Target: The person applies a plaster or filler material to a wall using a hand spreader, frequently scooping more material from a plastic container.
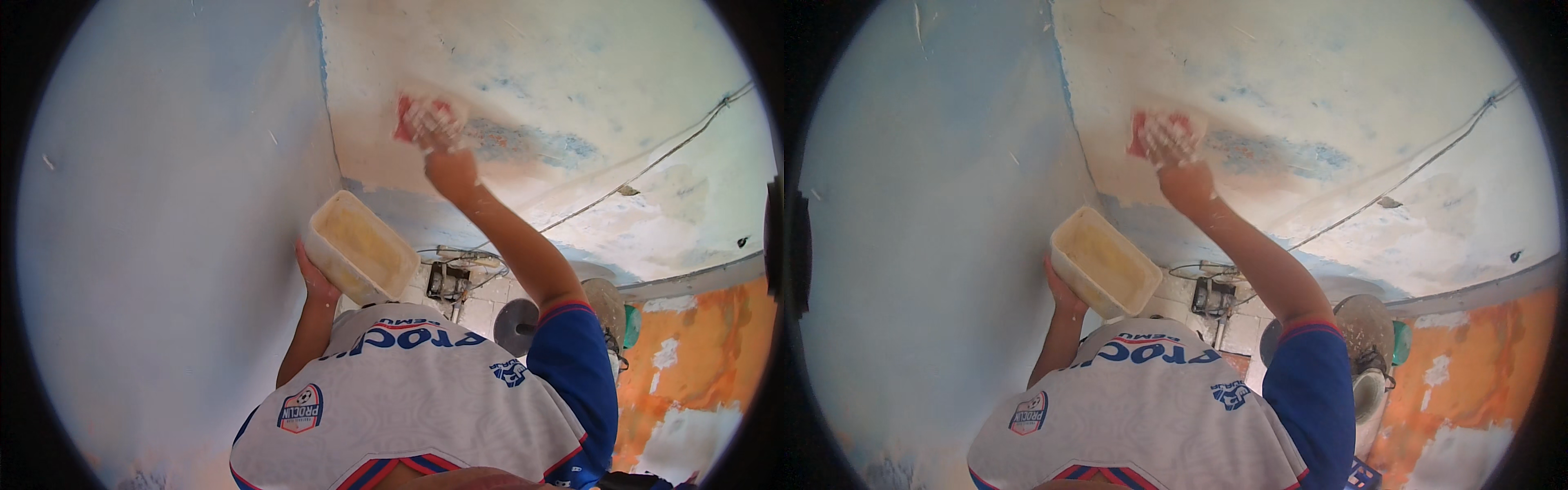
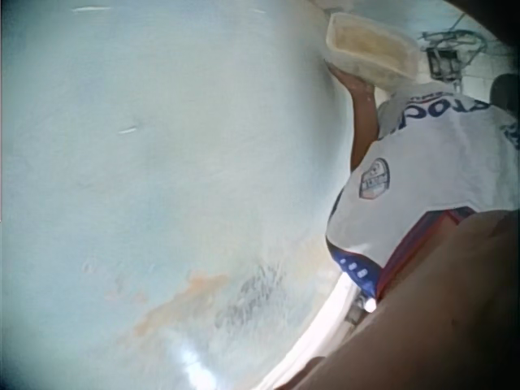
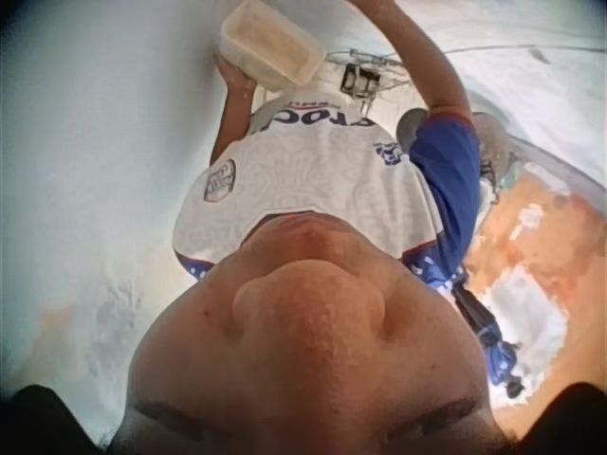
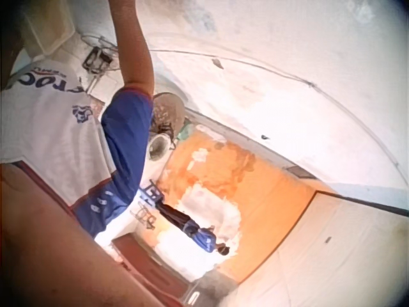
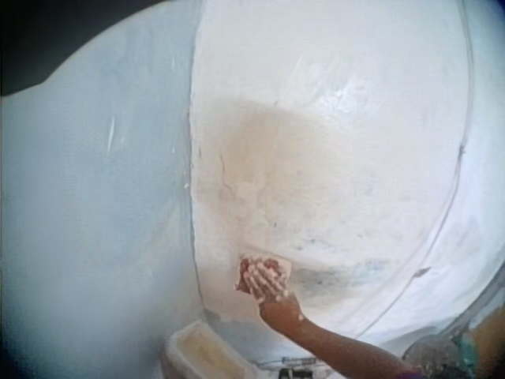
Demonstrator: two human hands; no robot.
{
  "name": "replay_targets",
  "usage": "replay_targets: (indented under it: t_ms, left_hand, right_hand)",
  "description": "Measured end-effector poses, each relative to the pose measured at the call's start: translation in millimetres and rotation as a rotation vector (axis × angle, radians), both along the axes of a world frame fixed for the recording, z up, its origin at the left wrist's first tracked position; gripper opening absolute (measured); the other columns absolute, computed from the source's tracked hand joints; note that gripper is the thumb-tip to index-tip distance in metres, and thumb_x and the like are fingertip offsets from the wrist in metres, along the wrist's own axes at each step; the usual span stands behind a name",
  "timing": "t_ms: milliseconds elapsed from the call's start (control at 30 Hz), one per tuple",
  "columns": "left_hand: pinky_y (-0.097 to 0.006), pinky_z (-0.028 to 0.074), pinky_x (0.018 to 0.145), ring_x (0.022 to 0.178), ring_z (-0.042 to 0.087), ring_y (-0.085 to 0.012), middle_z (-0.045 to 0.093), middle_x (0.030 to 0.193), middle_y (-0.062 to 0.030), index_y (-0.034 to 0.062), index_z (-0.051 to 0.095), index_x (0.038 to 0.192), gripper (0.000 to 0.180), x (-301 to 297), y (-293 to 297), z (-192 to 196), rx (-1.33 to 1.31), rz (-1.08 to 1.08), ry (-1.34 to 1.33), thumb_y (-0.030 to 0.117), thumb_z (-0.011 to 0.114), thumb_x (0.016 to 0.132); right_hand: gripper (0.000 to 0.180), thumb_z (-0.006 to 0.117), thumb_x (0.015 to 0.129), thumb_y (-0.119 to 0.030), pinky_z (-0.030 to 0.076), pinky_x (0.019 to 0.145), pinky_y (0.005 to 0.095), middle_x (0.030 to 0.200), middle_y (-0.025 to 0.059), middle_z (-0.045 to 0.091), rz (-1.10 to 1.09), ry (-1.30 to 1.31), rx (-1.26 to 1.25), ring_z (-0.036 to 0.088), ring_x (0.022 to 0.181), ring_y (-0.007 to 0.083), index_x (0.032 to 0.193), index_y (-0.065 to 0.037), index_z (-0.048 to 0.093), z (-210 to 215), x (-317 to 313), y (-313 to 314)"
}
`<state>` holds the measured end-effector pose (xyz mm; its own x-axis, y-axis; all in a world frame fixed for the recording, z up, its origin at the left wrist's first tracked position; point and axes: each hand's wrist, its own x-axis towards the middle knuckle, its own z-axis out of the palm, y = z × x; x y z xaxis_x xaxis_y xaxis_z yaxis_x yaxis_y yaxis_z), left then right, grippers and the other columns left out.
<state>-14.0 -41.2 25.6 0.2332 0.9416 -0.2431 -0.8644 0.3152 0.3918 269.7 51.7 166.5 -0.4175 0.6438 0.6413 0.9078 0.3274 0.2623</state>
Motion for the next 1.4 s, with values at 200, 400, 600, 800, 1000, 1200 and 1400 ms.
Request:
replay_targets:
  t_ms: [200, 400, 600, 800, 1000, 1200, 1400]
  left_hand:
    - [-0.048, 0.041, 0.116, 0.141, 0.047, -0.0339, 0.049, 0.154, -0.0122, 0.0109, 0.042, 0.154, 0.081, -11.6, -4.4, -14.2, -0.031, -0.041, -0.023, 0.071, 0.033, 0.1]
    - [-0.049, 0.041, 0.116, 0.141, 0.046, -0.0338, 0.047, 0.154, -0.0122, 0.0101, 0.04, 0.155, 0.081, -18.9, 1.2, -10.4, 0.05, -0.002, 0.028, 0.07, 0.036, 0.101]
    - [-0.049, 0.041, 0.115, 0.14, 0.047, -0.0333, 0.048, 0.154, -0.0122, 0.0095, 0.04, 0.155, 0.081, -27.0, -5.0, -16.1, 0.086, 0.009, -0.06, 0.07, 0.035, 0.101]
    - [-0.049, 0.042, 0.114, 0.138, 0.049, -0.0334, 0.049, 0.153, -0.0119, 0.0093, 0.041, 0.154, 0.081, -19.6, -2.6, -1.2, 0.007, -0.031, 0.007, 0.07, 0.034, 0.101]
    - [-0.048, 0.042, 0.114, 0.138, 0.05, -0.0338, 0.051, 0.15, -0.0134, 0.009, 0.042, 0.153, 0.08, -32.9, -8.6, -23.3, 0.049, -0.03, -0.075, 0.069, 0.033, 0.101]
    - [-0.049, 0.043, 0.114, 0.138, 0.05, -0.034, 0.051, 0.15, -0.014, 0.0085, 0.044, 0.152, 0.08, -35.7, -8.4, -31.1, 0.053, -0.04, -0.078, 0.069, 0.034, 0.101]
    - [-0.05, 0.042, 0.114, 0.138, 0.05, -0.034, 0.051, 0.151, -0.0129, 0.0082, 0.043, 0.152, 0.078, -31.5, -5.9, -29.6, 0.012, -0.089, -0.085, 0.067, 0.036, 0.101]
  right_hand:
    - [0.066, 0.056, 0.081, 0.005, 0.045, 0.113, 0.0522, 0.152, 0.0186, 0.05, -0.146, 0.14, 0.252, 0.048, 0.141, 0.0408, 0.147, -0.005, 0.052, 75.0, 34.1, 17.0]
    - [0.054, 0.052, 0.091, -0.005, 0.044, 0.114, 0.0517, 0.151, 0.0201, 0.052, 0.016, -0.179, -0.087, 0.048, 0.142, 0.0332, 0.145, -0.002, 0.054, -85.4, 23.7, 9.2]
    - [0.066, 0.06, 0.079, 0.007, 0.045, 0.113, 0.0413, 0.149, 0.0138, 0.055, -0.091, 0.364, 0.115, 0.056, 0.133, 0.0338, 0.143, -0.01, 0.059, 85.5, -1.4, -2.3]
    - [0.051, 0.053, 0.091, -0.006, 0.044, 0.114, 0.0478, 0.149, 0.0116, 0.057, -0.207, -0.216, 0.26, 0.053, 0.139, 0.0316, 0.141, -0.006, 0.06, -49.2, 39.6, 47.1]
    - [0.049, 0.058, 0.091, -0.006, 0.042, 0.116, 0.0465, 0.149, 0.0122, 0.056, 0.133, -0.03, 0.077, 0.051, 0.14, 0.0312, 0.14, -0.006, 0.059, -35.4, -14.3, 16.5]
    - [0.061, 0.058, 0.085, 0.002, 0.046, 0.112, 0.048, 0.148, 0.0187, 0.055, -0.148, 0.027, 0.359, 0.054, 0.135, 0.039, 0.146, -0.003, 0.052, 68.5, 15.8, 41.5]
    - [0.057, 0.06, 0.087, -0.009, 0.042, 0.115, 0.0547, 0.143, 0.0119, 0.061, 0.122, -0.104, -0.173, 0.049, 0.142, 0.0307, 0.143, -0.007, 0.057, -76.2, -2.9, 22.5]
